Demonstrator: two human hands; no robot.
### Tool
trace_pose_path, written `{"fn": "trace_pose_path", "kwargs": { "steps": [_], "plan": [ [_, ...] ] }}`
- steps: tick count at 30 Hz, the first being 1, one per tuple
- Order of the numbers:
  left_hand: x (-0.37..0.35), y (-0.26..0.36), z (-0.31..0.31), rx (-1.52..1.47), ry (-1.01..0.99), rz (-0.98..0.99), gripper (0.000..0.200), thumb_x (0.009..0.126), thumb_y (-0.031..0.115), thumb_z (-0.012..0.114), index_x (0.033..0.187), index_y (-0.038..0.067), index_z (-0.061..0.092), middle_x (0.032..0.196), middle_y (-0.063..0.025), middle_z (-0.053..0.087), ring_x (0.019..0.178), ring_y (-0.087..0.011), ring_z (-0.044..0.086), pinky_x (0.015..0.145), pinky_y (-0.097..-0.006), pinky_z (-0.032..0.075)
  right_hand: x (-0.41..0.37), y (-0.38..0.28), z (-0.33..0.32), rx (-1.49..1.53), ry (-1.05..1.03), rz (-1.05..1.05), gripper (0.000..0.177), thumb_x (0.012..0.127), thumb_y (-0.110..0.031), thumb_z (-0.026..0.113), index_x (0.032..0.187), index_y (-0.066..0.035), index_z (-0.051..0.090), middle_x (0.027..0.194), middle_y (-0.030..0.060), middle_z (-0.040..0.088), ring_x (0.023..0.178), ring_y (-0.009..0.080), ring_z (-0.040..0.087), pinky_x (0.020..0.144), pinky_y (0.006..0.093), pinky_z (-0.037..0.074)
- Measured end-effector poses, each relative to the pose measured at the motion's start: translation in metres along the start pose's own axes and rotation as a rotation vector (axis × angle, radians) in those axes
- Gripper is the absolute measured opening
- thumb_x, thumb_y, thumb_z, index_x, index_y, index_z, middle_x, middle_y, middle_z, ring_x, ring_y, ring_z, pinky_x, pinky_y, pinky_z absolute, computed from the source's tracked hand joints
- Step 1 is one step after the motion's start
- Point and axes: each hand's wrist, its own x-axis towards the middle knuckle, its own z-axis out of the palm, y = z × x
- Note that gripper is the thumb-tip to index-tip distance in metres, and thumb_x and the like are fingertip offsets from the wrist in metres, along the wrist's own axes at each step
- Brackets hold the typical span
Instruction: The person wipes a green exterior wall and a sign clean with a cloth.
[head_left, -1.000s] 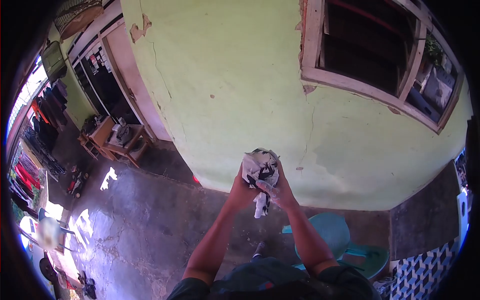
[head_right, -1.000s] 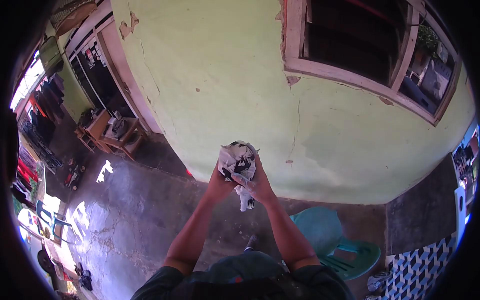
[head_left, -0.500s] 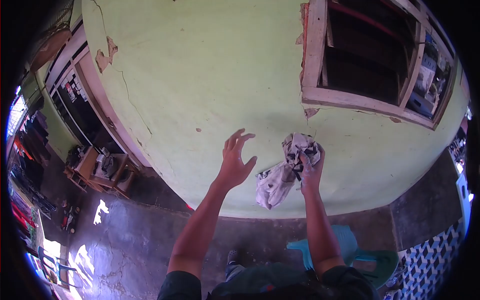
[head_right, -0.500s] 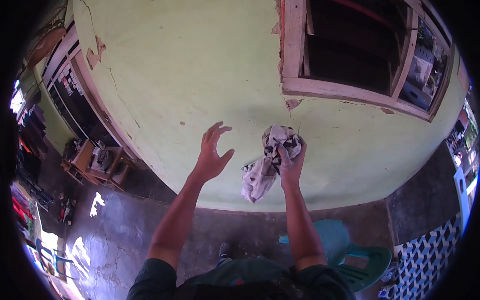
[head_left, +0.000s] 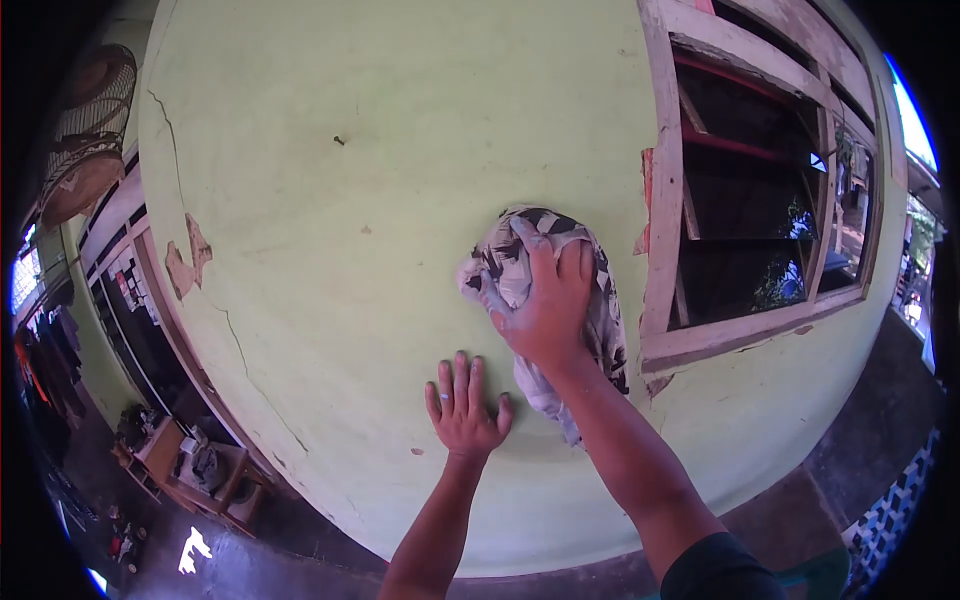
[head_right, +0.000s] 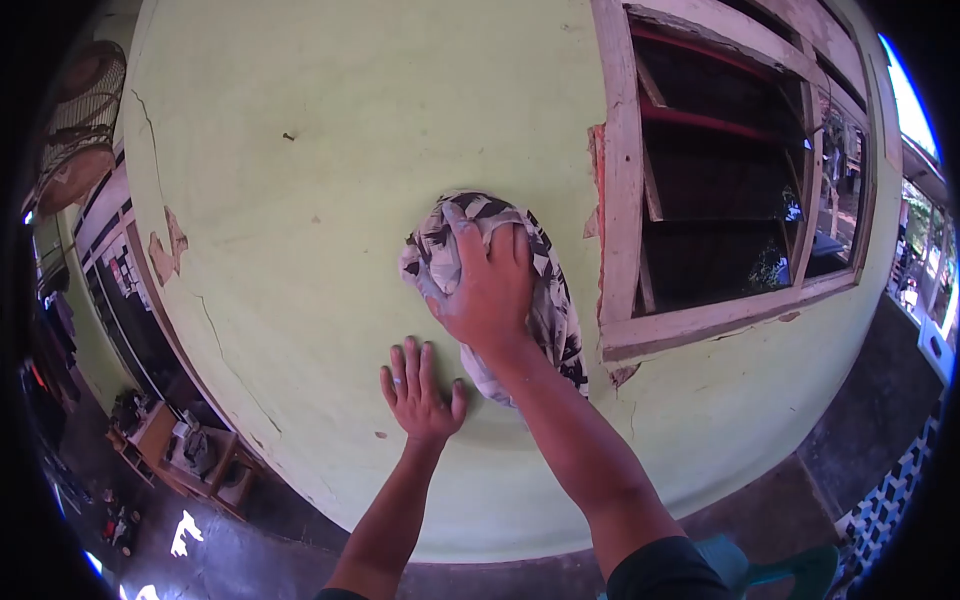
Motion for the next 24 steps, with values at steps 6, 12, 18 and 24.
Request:
{"fn": "trace_pose_path", "kwargs": {
  "steps": [6,12,18,24],
  "plan": [
    [-0.017,-0.015,0.019,-0.106,0.18,0.135,0.066,0.095,0.045,0.052,0.14,-0.002,0.052,0.147,-0.0241,0.056,0.144,-0.0446,0.046,0.122,-0.0598,0.02,-0.095,-0.016,0.007,0.129,-0.342,0.03,0.084,0.066,-0.031,0.089,0.141,-0.01,0.057,0.12,0.0276,0.054,0.105,0.0475,0.053,0.096,0.0534,0.045],
    [-0.007,-0.003,0.0,-0.054,0.045,0.026,0.057,0.094,0.039,0.053,0.134,-0.001,0.055,0.153,-0.02,0.053,0.147,-0.0385,0.044,0.124,-0.0538,0.019,-0.001,0.017,-0.009,-0.015,-0.347,-0.261,0.089,0.065,-0.032,0.091,0.144,-0.014,0.053,0.128,0.0334,0.051,0.112,0.0463,0.055,0.098,0.0497,0.048],
    [-0.006,-0.005,0.0,-0.04,0.043,0.027,0.056,0.093,0.038,0.054,0.133,0.0,0.057,0.155,-0.0182,0.052,0.148,-0.037,0.043,0.123,-0.0536,0.019,0.155,0.016,0.018,-0.121,0.171,-0.159,0.079,0.065,-0.016,0.089,0.132,-0.004,0.051,0.113,0.0216,0.054,0.109,0.0437,0.052,0.093,0.0539,0.043],
    [-0.002,-0.006,-0.016,-0.125,-0.019,0.034,0.056,0.093,0.033,0.06,0.138,0.0,0.051,0.161,-0.0192,0.042,0.152,-0.0373,0.035,0.122,-0.0557,0.016,0.097,-0.038,0.037,0.076,-0.273,-0.351,0.083,0.071,-0.026,0.091,0.14,-0.013,0.046,0.125,0.0195,0.05,0.121,0.0401,0.05,0.102,0.0472,0.046]
  ]
}}
